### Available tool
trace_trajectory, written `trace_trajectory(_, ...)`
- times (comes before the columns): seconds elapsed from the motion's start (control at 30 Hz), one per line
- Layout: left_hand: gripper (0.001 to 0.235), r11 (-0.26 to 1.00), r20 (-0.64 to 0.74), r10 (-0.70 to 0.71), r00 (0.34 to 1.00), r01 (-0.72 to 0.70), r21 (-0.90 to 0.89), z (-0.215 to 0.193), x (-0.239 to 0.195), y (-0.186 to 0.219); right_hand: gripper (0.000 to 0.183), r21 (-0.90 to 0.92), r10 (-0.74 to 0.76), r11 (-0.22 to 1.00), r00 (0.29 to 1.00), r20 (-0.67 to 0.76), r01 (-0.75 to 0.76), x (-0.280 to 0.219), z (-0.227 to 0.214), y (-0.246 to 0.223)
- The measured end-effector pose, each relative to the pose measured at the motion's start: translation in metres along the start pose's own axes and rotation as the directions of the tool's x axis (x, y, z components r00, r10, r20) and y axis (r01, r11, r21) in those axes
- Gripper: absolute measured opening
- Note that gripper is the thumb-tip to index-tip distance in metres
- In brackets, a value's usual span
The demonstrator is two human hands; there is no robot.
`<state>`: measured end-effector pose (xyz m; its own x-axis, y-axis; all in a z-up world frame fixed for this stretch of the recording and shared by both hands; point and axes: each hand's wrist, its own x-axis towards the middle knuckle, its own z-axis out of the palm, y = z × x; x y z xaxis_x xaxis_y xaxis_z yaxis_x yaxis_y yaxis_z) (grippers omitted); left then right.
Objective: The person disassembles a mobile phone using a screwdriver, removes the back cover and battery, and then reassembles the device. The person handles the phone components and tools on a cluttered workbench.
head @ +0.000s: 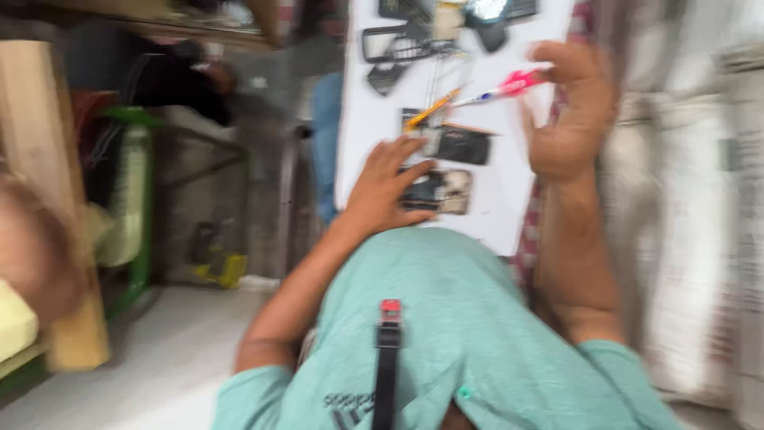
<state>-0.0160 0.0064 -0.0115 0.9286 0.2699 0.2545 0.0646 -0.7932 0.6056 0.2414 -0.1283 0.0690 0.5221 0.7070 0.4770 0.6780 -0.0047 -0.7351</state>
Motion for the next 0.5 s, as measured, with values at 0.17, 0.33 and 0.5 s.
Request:
trace_trajectory(0.17,0.081,0.999,0.027,-0.007,1.0,0.006,0.037,-0.001,0.011,0.006,0.024,-0.293,-0.265,0.874,0.886,0.381,0.388,-0.002,0.075,0.021)
trace_trajectory(0.33,0.084,0.999,0.059,-0.026,0.998,0.024,0.03,0.003,0.007,0.002,0.021,-0.299,-0.215,0.889,0.893,0.396,0.346,-0.004,0.075,0.028)
trace_trajectory(0.5,0.084,0.999,0.045,-0.032,0.998,0.031,0.025,0.003,0.007,-0.001,0.015,-0.272,-0.255,0.878,0.865,0.433,0.395,0.005,0.08,0.018)
